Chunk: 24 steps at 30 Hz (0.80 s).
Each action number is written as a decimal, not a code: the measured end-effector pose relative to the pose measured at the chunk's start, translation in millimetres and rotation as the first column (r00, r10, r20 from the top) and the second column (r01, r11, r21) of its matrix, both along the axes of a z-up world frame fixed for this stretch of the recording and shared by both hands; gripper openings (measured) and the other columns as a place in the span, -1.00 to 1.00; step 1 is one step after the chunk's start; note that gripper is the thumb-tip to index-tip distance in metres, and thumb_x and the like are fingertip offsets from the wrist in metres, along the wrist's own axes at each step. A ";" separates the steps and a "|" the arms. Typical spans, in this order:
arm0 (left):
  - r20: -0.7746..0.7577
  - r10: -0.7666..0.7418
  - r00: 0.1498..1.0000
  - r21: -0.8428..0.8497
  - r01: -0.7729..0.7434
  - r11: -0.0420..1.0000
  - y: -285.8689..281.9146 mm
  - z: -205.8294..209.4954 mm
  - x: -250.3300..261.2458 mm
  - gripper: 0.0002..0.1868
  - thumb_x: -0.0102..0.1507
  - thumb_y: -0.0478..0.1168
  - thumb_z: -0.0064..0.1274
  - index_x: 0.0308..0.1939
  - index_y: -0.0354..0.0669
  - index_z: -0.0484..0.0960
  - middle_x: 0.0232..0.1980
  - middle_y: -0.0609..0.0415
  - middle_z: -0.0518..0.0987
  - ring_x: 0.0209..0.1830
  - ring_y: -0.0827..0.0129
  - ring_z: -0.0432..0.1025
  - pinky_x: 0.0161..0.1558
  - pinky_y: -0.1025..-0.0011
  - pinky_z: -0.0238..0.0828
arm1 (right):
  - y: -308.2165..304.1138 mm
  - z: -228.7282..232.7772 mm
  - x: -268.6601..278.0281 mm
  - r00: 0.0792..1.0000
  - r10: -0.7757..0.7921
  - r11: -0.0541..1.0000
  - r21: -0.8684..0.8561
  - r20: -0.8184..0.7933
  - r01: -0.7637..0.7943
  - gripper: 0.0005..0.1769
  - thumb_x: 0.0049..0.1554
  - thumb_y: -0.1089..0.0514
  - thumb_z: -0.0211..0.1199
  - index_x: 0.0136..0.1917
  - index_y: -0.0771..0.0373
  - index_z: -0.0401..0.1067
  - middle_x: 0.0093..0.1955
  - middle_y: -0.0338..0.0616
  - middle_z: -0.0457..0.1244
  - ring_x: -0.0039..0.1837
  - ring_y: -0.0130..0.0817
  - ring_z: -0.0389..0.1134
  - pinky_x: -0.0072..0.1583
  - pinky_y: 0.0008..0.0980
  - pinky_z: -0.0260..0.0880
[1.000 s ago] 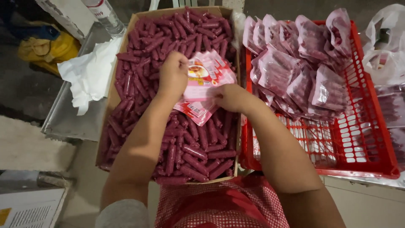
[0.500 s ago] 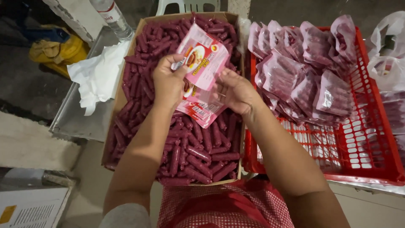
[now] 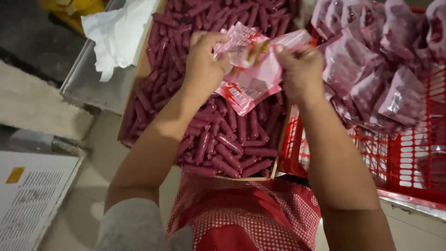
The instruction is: The person places small red-cased meat sticks from a large cardboard box into clear plastic bags by hand.
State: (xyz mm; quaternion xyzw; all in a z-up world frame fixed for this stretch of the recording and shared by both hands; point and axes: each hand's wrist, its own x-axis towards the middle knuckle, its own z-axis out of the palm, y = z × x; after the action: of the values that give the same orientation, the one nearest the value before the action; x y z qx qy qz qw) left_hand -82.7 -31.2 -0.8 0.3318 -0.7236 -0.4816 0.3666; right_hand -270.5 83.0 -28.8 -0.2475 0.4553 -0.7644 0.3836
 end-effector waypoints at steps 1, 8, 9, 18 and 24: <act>0.143 0.030 0.989 -0.294 0.013 0.956 -1.3 4.6 4.9 -0.70 0.22 -0.36 0.24 0.03 -0.16 0.64 0.10 0.00 0.37 0.13 0.21 0.45 0.38 0.32 0.28 | 2.0 4.3 -1.7 0.965 -0.096 0.993 0.040 -0.246 0.109 -0.81 0.21 0.33 0.39 -0.24 0.16 0.52 -0.19 -0.20 0.45 -0.18 -0.52 0.46 -0.09 -0.52 0.55; 0.426 -0.298 0.854 -0.055 0.353 0.934 34.9 43.0 -0.8 -0.74 0.25 -0.05 0.25 -0.16 -0.02 0.52 -0.23 0.22 0.57 -0.33 0.54 0.44 -0.29 0.56 0.45 | 9.6 8.4 25.3 0.867 0.085 0.990 0.140 -0.491 -0.018 -0.67 0.26 0.20 0.46 -0.33 0.10 0.47 -0.45 -0.27 0.29 -0.50 -0.61 0.17 -0.42 -0.60 0.15; 0.398 -0.262 0.879 -0.088 0.321 0.943 29.5 31.5 -3.8 -0.74 0.21 -0.05 0.30 -0.23 0.00 0.54 -0.27 0.22 0.61 -0.34 0.49 0.46 -0.29 0.48 0.39 | 9.5 6.6 24.4 0.882 0.159 0.987 0.102 -0.443 -0.127 -0.67 0.25 0.15 0.40 -0.35 0.09 0.44 -0.31 -0.20 0.36 -0.20 -0.50 0.37 -0.20 -0.56 0.37; 0.253 -0.261 0.932 0.049 0.257 0.965 28.6 33.8 4.2 -0.87 0.31 -0.37 0.09 -0.31 -0.06 0.57 -0.37 0.20 0.63 -0.50 0.53 0.49 -0.48 0.56 0.41 | 12.3 17.5 22.7 0.752 0.135 0.989 0.130 -0.645 -0.065 -0.95 0.31 0.29 0.28 0.03 0.21 0.43 0.01 -0.18 0.32 -0.08 -0.50 0.34 -0.08 -0.56 0.44; 0.366 -0.391 0.844 0.117 0.375 0.920 26.3 52.4 56.7 -0.88 0.34 -0.36 0.04 -0.09 -0.07 0.47 -0.12 0.14 0.55 -0.13 0.45 0.53 -0.20 0.68 0.60 | 14.0 16.0 15.1 0.858 0.005 1.000 0.027 -0.514 0.010 -0.76 0.37 0.37 0.15 0.25 0.17 0.43 -0.17 -0.32 0.23 -0.37 -0.65 0.10 -0.36 -0.62 0.06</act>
State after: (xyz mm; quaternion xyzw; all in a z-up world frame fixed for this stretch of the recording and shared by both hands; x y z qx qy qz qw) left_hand -26.0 -4.9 51.7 0.2754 -0.8226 -0.4855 0.1081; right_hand -255.4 97.0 -12.8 -0.4361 0.5525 -0.6646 0.2508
